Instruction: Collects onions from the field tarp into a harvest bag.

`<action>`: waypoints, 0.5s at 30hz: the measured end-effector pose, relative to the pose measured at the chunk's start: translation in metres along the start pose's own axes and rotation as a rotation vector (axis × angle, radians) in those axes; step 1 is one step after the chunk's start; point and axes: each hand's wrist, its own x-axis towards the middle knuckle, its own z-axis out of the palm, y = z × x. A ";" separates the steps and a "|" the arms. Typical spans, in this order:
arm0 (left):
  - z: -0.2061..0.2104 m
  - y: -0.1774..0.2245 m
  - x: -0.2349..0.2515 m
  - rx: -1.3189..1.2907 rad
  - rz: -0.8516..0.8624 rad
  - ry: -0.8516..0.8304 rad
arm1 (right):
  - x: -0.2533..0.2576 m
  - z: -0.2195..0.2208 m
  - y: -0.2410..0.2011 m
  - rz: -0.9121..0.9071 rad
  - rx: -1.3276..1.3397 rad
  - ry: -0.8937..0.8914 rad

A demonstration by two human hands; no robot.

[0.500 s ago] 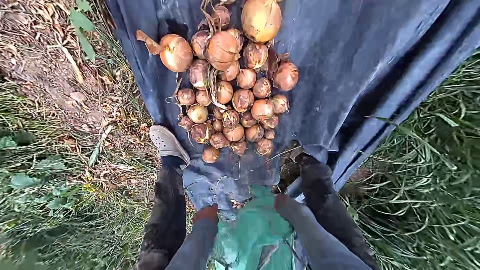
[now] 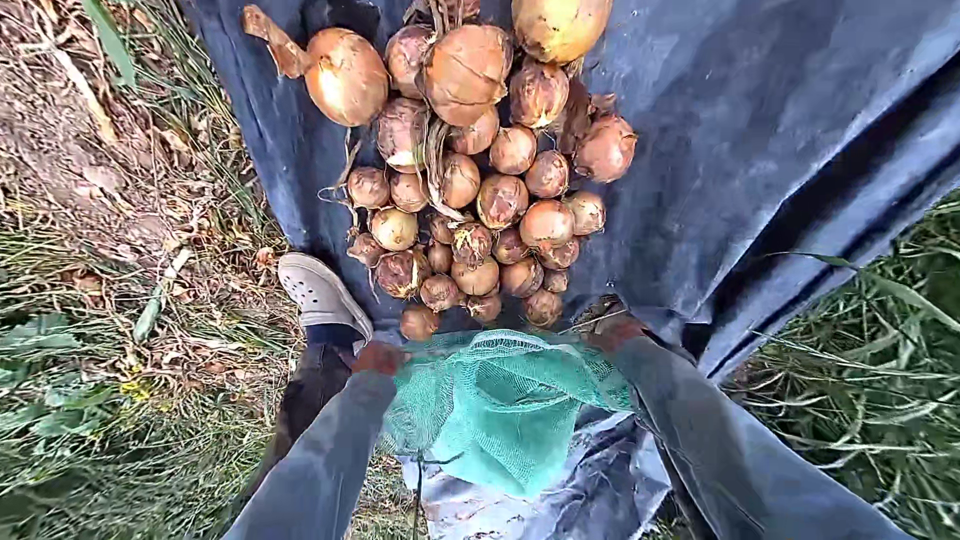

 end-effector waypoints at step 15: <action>-0.097 0.052 0.035 0.089 -0.087 0.471 | 0.027 -0.097 -0.095 0.074 -0.073 0.220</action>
